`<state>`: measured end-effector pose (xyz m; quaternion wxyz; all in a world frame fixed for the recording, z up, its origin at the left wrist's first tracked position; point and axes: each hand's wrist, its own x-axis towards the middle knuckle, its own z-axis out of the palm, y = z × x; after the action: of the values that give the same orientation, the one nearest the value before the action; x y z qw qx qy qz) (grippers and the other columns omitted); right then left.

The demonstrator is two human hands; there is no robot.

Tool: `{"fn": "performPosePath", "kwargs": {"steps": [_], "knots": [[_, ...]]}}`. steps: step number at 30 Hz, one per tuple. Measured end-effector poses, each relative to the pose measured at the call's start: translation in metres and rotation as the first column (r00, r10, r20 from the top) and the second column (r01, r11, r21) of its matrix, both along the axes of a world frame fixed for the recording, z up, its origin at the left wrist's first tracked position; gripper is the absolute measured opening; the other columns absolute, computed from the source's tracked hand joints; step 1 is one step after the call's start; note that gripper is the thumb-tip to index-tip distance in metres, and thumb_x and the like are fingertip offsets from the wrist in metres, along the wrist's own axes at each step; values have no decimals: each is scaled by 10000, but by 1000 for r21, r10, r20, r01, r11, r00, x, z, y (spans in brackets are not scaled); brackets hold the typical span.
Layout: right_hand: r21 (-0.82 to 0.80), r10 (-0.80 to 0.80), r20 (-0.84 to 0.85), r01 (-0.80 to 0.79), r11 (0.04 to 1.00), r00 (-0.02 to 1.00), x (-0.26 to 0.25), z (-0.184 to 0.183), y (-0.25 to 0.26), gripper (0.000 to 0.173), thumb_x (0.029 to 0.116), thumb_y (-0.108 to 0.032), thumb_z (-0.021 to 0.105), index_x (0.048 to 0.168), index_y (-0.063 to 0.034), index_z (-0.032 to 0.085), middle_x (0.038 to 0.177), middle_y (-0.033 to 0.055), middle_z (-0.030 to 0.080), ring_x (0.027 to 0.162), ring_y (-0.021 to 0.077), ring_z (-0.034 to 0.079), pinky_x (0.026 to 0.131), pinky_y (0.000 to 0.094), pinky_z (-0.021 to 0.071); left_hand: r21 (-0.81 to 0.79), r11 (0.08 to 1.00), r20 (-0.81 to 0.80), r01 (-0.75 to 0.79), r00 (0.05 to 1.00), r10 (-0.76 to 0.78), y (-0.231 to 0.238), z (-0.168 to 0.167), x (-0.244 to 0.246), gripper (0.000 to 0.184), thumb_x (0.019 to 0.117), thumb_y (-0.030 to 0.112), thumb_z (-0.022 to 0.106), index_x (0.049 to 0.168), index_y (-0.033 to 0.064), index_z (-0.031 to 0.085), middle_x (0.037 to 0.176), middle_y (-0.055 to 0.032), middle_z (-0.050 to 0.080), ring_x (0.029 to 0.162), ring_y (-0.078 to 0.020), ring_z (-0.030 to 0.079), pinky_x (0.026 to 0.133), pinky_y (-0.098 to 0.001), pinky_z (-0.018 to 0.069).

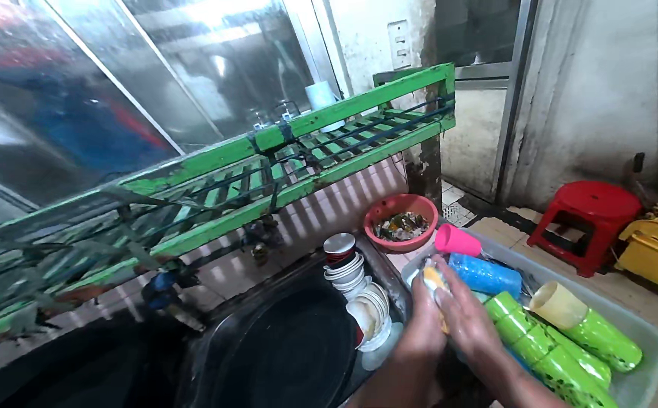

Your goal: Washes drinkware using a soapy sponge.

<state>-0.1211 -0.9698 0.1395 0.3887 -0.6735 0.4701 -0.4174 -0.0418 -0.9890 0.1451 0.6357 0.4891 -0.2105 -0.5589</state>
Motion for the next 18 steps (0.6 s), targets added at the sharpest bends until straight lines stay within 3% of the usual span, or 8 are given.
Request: {"fn": "performPosePath", "kwargs": {"steps": [3,5,7,8,10,13,16,18], "knots": [[53,-68,-57,71,996,996,-19,1,-27,466,1076,-220,443,1504,-41,483,1463,227,541,1371,356,515,1152,546,393,33,998,-37,52,998,-51,14,13,-23,352,1126,219,351,1271,-6,579,1099,-137,657,989,-193,645,860,-359,555],[195,-141,5,137,971,990,-34,5,-46,408,1073,-208,478,1448,-61,547,1324,216,633,1216,324,621,1046,538,479,91,983,48,159,985,-163,23,17,-33,323,1103,156,414,1344,-10,549,1225,-148,622,1077,-194,610,916,-364,520],[334,-221,124,169,927,967,-49,12,-52,368,1073,-208,501,1404,-70,582,1223,195,666,1073,276,661,934,499,529,135,957,104,258,956,-273,23,11,-29,406,1066,85,441,1461,-3,478,1407,-167,556,1182,-207,587,968,-374,505],[358,-256,173,182,916,951,-56,16,-52,357,1075,-214,496,1385,-61,585,1170,173,670,995,234,664,868,456,547,155,953,122,260,952,-280,20,6,-27,393,1064,74,441,1446,-7,484,1338,-165,578,1081,-198,616,881,-355,539],[365,-289,233,192,911,928,-78,24,-49,351,1067,-211,494,1362,-45,587,1143,142,672,952,185,664,825,400,563,185,933,161,308,927,-337,15,-7,-20,361,1075,81,434,1413,-19,508,1280,-155,599,1022,-187,621,844,-335,539],[376,-313,292,192,906,904,-122,21,-50,384,1044,-231,506,1375,-45,562,1117,113,679,917,168,672,782,383,577,233,884,289,405,839,-460,10,-11,-16,337,1091,215,491,1289,-20,630,1259,-149,652,1129,-198,613,980,-382,491],[410,-273,509,50,911,816,-159,11,-44,309,1073,-216,380,1280,-66,555,996,30,701,855,115,701,724,332,615,126,939,560,320,758,-334,-18,1,-13,323,1084,186,493,1245,-39,661,1259,-182,672,1188,-239,620,1044,-416,476],[458,-277,692,-109,882,667,-172,10,-34,388,1108,-269,235,1168,-128,591,961,6,727,880,105,716,751,333,624,130,968,758,213,609,-236,-58,5,-7,344,1066,186,530,1330,-8,633,1379,-206,602,1305,-308,561,1124,-467,434]]}}
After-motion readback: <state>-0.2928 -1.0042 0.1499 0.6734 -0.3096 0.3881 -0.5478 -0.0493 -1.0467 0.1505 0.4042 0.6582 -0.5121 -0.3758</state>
